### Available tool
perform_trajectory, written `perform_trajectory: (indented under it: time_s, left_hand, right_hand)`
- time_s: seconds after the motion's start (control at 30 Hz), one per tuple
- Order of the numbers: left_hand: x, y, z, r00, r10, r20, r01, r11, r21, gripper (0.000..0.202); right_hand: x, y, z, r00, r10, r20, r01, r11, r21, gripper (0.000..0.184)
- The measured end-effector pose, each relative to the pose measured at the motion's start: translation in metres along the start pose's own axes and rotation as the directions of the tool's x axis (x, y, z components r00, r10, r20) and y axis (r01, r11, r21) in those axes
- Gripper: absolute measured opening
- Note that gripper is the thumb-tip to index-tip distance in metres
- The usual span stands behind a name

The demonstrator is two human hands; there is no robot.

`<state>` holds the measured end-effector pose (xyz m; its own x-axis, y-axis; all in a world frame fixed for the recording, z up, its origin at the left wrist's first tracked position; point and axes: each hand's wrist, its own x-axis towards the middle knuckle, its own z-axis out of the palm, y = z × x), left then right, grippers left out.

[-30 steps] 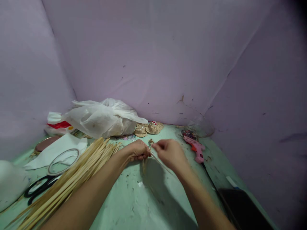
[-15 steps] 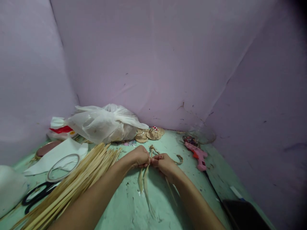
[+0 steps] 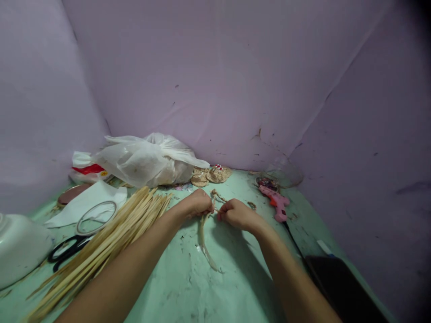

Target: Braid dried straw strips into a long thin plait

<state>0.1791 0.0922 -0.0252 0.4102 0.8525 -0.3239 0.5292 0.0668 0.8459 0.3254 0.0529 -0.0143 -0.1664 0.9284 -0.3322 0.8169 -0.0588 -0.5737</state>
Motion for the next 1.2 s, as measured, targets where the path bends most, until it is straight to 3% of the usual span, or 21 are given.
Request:
perform_trajectory:
  time_s: [0.1,0.23,0.33,0.43,0.53,0.6,0.7,0.8,0.9,0.97,1.03,1.2]
  left_hand:
    - [-0.002,0.001,0.002,1.000,0.008,0.022,-0.007,0.999,-0.035,0.006]
    - [-0.006,0.005,0.002,0.999,-0.013,0.034,0.014,0.998,-0.054,0.006]
    - [-0.007,0.006,0.003,0.999,-0.030,0.026,0.031,0.998,-0.063,0.007]
    - [-0.005,0.005,0.003,0.999,-0.017,0.027,0.018,0.999,-0.047,0.007]
    - [-0.002,0.002,0.002,0.999,0.012,0.031,-0.011,1.000,-0.028,0.008]
    - [0.000,-0.001,0.002,0.999,0.001,0.035,-0.001,1.000,-0.003,0.008]
    - [0.002,-0.004,0.001,0.999,-0.015,0.051,0.011,0.997,0.071,0.008]
    - [0.000,-0.001,-0.001,0.998,-0.012,0.061,-0.004,0.970,0.243,0.006]
    - [-0.006,0.008,-0.004,0.997,-0.012,-0.080,0.050,0.867,0.495,0.011]
    - [-0.013,0.016,-0.003,0.979,0.012,-0.204,0.118,0.784,0.610,0.014]
    - [-0.021,0.024,0.002,0.965,0.047,-0.259,0.139,0.747,0.650,0.017]
    - [-0.040,0.034,0.024,0.964,0.139,-0.225,0.026,0.798,0.602,0.015]
  right_hand:
    - [-0.015,-0.003,-0.020,0.998,0.029,0.060,-0.020,0.988,-0.151,0.014]
    - [-0.021,-0.010,-0.028,0.977,-0.025,-0.214,0.011,0.998,-0.066,0.015]
    - [-0.011,-0.017,-0.011,0.946,0.081,-0.314,-0.072,0.997,0.039,0.013]
    - [0.002,-0.019,0.011,0.969,0.180,-0.169,-0.120,0.941,0.316,0.014]
    - [0.009,-0.016,0.022,0.985,0.173,-0.019,-0.125,0.782,0.610,0.015]
    - [0.010,-0.013,0.024,0.989,0.149,-0.010,-0.107,0.757,0.644,0.015]
    - [0.010,-0.011,0.023,0.988,0.149,-0.050,-0.088,0.787,0.610,0.015]
    - [0.013,-0.011,0.026,0.978,0.183,-0.105,-0.088,0.805,0.587,0.013]
    - [0.015,-0.013,0.031,0.964,0.229,-0.137,-0.105,0.797,0.595,0.012]
    - [0.015,-0.015,0.034,0.953,0.268,-0.142,-0.118,0.759,0.641,0.011]
    - [0.015,-0.016,0.035,0.945,0.303,-0.125,-0.131,0.699,0.703,0.013]
    - [0.014,-0.014,0.035,0.944,0.315,-0.097,-0.107,0.571,0.814,0.016]
